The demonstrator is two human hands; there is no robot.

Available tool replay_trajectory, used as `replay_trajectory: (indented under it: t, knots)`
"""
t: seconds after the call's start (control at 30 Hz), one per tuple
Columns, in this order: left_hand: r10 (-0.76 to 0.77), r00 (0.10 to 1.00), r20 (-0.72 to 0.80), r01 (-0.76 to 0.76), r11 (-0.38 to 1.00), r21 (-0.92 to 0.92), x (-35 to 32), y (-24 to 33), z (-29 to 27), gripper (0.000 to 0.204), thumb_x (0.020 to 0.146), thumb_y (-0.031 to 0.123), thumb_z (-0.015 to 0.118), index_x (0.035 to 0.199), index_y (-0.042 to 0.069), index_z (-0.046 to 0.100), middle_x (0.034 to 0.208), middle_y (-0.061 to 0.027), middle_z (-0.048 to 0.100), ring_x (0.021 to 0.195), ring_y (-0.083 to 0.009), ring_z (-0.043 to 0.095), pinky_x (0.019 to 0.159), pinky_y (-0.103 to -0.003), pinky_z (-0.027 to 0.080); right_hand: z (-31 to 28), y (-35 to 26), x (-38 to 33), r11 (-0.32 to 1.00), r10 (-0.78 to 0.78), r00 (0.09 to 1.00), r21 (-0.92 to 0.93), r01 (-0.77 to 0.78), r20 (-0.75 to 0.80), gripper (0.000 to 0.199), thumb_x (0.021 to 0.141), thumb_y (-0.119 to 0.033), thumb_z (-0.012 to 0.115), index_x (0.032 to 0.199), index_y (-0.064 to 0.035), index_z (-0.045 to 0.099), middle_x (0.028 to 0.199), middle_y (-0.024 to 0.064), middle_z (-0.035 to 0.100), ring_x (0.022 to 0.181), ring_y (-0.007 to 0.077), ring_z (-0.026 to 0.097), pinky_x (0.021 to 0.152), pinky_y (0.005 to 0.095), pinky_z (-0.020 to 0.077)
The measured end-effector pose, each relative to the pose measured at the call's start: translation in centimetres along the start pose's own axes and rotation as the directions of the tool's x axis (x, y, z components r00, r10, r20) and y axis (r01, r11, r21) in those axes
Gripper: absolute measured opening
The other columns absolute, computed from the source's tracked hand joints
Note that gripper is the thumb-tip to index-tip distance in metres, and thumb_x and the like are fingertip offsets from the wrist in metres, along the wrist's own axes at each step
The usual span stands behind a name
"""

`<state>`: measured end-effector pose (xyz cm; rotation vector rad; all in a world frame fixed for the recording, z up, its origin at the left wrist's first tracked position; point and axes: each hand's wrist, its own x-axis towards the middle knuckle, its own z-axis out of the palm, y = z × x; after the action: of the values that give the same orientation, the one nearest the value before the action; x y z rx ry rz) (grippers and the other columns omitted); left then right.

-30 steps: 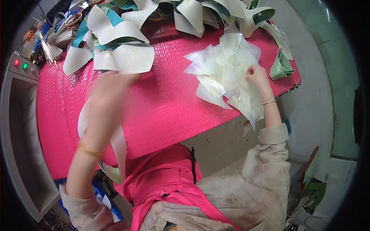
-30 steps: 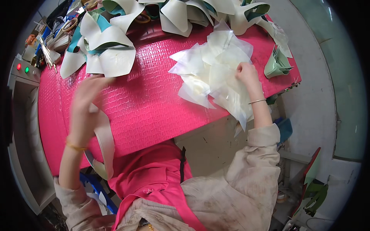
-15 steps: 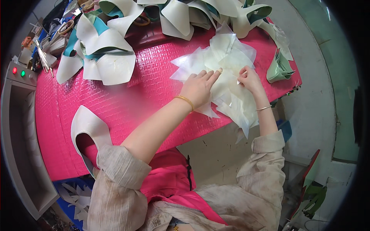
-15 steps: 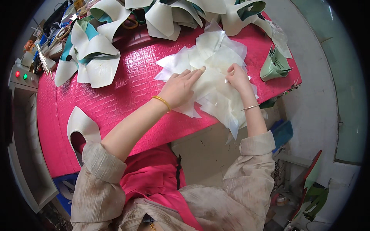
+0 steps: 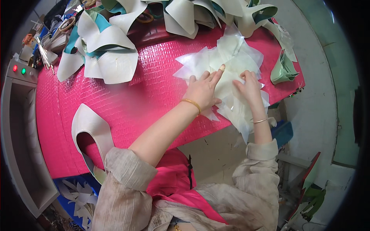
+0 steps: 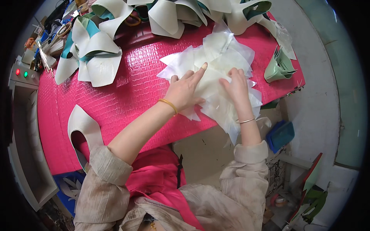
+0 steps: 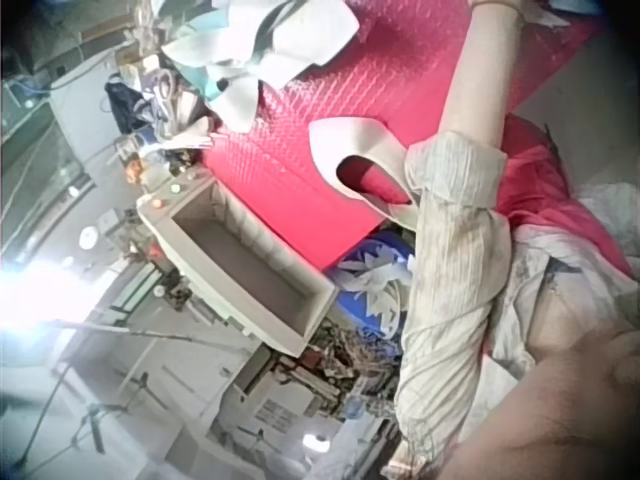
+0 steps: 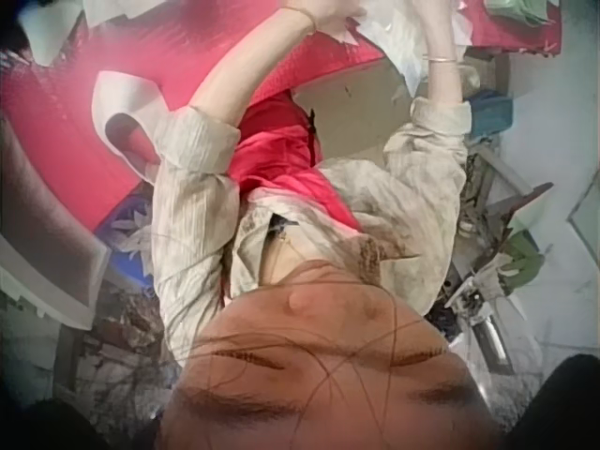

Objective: The person assembles shoe components by hand, inserting a light green insole into a white shoe upper and pressing the edges to secure the fit. They handle multiple shoe parts, including white uppers and green insoles, on a pink textured work surface, occasionally picking up and placing down pieces from a nearby pile.

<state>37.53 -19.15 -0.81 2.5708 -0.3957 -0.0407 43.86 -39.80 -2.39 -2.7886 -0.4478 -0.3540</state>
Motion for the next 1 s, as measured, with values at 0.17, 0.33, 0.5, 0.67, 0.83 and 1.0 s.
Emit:
replay_trajectory:
  t: [0.17, 0.33, 0.5, 0.67, 0.83, 1.0]
  knots:
    - [-0.152, 0.987, -0.054, 0.148, 0.987, -0.064, -0.3, 1.9, 0.5, 0.108, 0.059, 0.046, 0.074, 0.142, 0.016, 0.012, 0.12, -0.0085, 0.048, 0.109, -0.0186, 0.046, 0.084, -0.046, 0.033, -1.0, -0.4, 1.3, 0.971, 0.155, 0.969, 0.148, -0.185, 0.195, 0.026, 0.066, -0.013, 0.067, 0.084, 0.0015, 0.056, 0.075, 0.018, 0.06, 0.071, 0.0308, 0.06, 0.064, 0.0371, 0.0465]
    - [-0.207, 0.959, -0.196, 0.218, 0.975, 0.035, -0.3, 3.3, 2.7, 0.109, 0.057, 0.045, 0.075, 0.141, 0.017, 0.012, 0.131, -0.0038, 0.04, 0.121, -0.0202, 0.037, 0.094, -0.065, 0.022, -2.4, -1.0, 2.8, 0.993, 0.041, 0.947, 0.09, -0.073, 0.32, 0.014, 0.07, -0.009, 0.066, 0.071, 0.0009, 0.055, 0.06, 0.0048, 0.056, 0.053, 0.013, 0.051, 0.051, 0.0282, 0.0419]
    - [-0.24, 0.955, -0.173, 0.237, 0.971, -0.037, -0.6, 3.1, 2.6, 0.107, 0.06, 0.048, 0.073, 0.142, 0.019, 0.01, 0.135, -0.0036, 0.036, 0.126, -0.021, 0.031, 0.098, -0.066, 0.015, -7.1, -5.8, 4.6, 0.915, 0.065, 0.82, 0.294, -0.276, 0.568, 0.013, 0.072, -0.009, 0.063, 0.07, 0.0012, 0.056, 0.059, 0.0021, 0.055, 0.049, 0.0074, 0.05, 0.046, 0.0229, 0.0392]
    - [-0.233, 0.933, -0.274, 0.212, 0.972, -0.104, -1.0, 2.8, 3.4, 0.103, 0.061, 0.046, 0.072, 0.14, 0.018, 0.013, 0.136, -0.0077, 0.034, 0.124, -0.0233, 0.033, 0.101, -0.062, 0.015, -6.4, -3.8, 5.2, 0.945, 0.065, 0.848, 0.24, -0.221, 0.527, 0.012, 0.075, -0.011, 0.06, 0.072, 0.0002, 0.054, 0.06, 0.0042, 0.054, 0.05, 0.0095, 0.051, 0.047, 0.0246, 0.0425]
    - [0.228, 0.914, -0.335, -0.175, 0.968, 0.182, -2.7, 3.6, 3.6, 0.046, 0.071, 0.023, 0.058, 0.112, 0.002, 0.053, 0.118, -0.0153, 0.05, 0.113, -0.0258, 0.043, 0.103, -0.053, 0.02, -4.2, -3.6, 4.3, 0.921, 0.206, 0.805, 0.169, -0.352, 0.556, 0.016, 0.079, -0.014, 0.057, 0.072, -0.001, 0.05, 0.061, 0.0047, 0.053, 0.043, 0.0099, 0.049, 0.039, 0.0238, 0.0399]
    - [0.295, 0.954, -0.049, -0.254, 0.887, 0.387, -5.3, 6.9, 6.0, 0.036, 0.075, 0.016, 0.048, 0.102, -0.006, 0.057, 0.108, -0.0157, 0.052, 0.115, -0.031, 0.04, 0.103, -0.044, 0.026, -4.4, -2.5, 5.5, 0.898, 0.151, 0.769, 0.239, -0.369, 0.621, 0.014, 0.079, -0.01, 0.059, 0.071, -0.001, 0.051, 0.055, 0.0033, 0.052, 0.039, 0.0099, 0.05, 0.034, 0.0235, 0.0388]
